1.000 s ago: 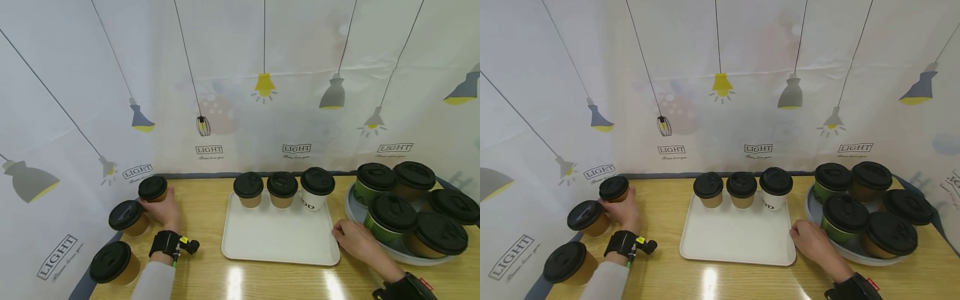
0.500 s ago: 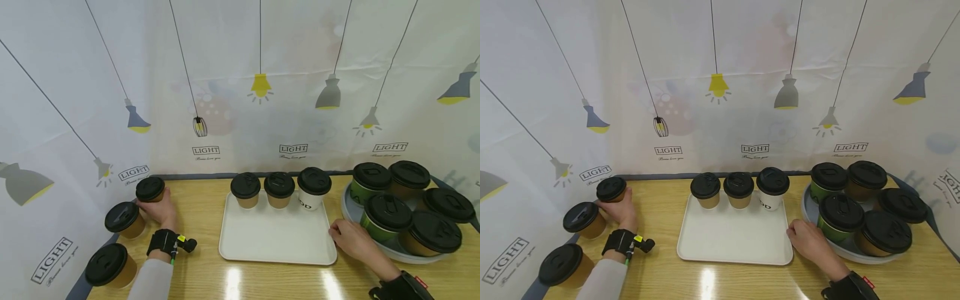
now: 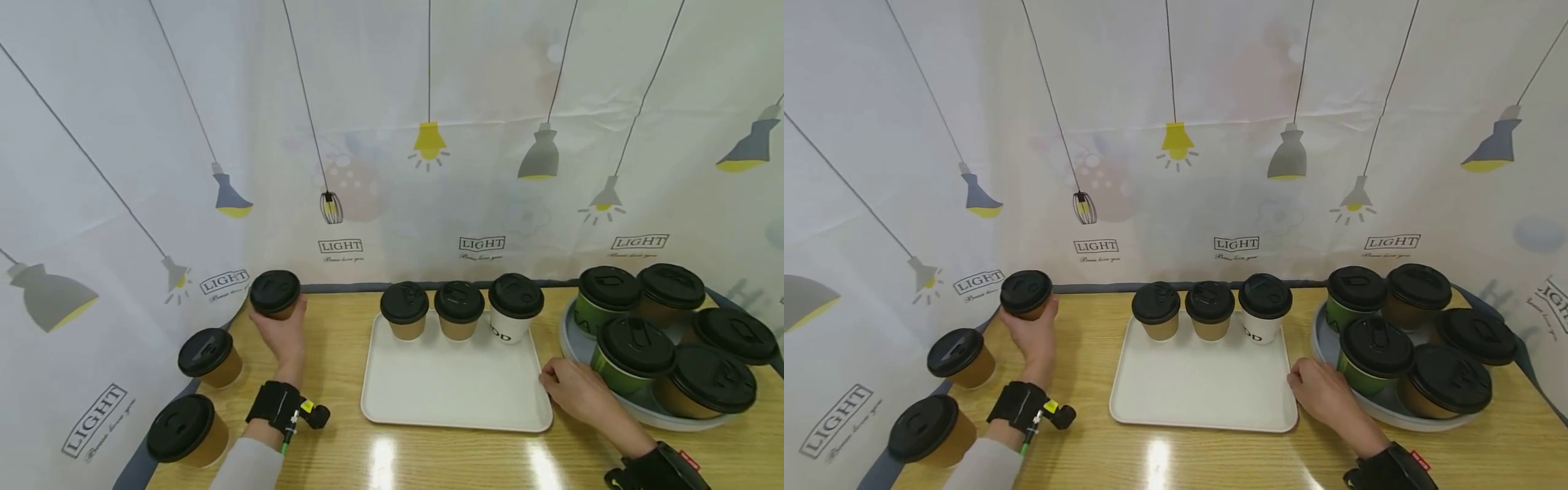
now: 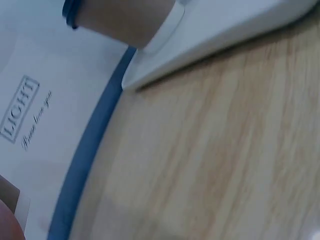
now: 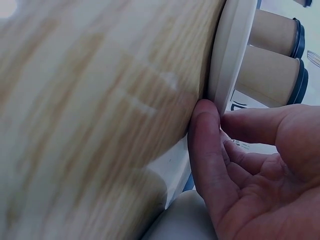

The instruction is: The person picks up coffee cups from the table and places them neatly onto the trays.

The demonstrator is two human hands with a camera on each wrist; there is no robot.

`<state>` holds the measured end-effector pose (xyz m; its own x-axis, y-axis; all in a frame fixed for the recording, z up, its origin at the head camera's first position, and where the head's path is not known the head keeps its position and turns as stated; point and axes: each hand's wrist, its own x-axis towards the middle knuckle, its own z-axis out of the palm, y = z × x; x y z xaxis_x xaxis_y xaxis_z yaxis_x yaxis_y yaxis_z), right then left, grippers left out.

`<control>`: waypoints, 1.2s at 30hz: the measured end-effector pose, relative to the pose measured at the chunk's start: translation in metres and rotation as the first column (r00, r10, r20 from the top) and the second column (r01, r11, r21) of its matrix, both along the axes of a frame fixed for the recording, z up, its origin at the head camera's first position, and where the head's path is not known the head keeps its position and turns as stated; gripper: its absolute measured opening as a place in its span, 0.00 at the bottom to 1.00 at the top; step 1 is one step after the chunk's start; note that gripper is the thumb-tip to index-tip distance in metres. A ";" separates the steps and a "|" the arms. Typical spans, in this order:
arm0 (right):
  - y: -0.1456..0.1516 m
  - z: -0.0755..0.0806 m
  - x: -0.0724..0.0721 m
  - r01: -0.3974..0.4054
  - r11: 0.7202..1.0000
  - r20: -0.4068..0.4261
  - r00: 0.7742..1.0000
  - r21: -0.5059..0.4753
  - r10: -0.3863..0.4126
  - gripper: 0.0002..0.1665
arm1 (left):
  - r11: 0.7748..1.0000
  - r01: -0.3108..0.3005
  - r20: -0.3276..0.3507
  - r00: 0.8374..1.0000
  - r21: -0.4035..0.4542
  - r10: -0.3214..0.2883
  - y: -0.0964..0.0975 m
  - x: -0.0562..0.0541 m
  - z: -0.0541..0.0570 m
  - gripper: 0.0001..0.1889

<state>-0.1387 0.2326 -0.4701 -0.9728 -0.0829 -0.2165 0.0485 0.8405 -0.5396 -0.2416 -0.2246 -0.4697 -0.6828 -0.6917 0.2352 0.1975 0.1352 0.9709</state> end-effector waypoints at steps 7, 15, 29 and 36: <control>0.002 -0.001 0.000 0.005 1.000 0.009 1.000 -0.006 -0.005 0.07 | 0.986 0.158 -0.023 0.987 -0.046 -0.159 0.032 0.015 0.021 0.49; 0.002 -0.002 0.000 -0.005 1.000 -0.001 1.000 -0.007 0.005 0.07 | 0.940 0.340 -0.103 0.934 -0.035 -0.341 0.065 0.031 0.035 0.47; 0.002 -0.003 0.000 -0.005 1.000 -0.022 1.000 -0.007 0.005 0.07 | 0.810 0.584 -0.228 0.783 -0.051 -0.579 0.112 0.059 0.053 0.43; 0.000 -0.002 -0.001 0.010 1.000 -0.001 1.000 0.003 -0.010 0.07 | 0.742 0.660 -0.197 0.717 -0.117 -0.669 0.135 0.074 0.055 0.41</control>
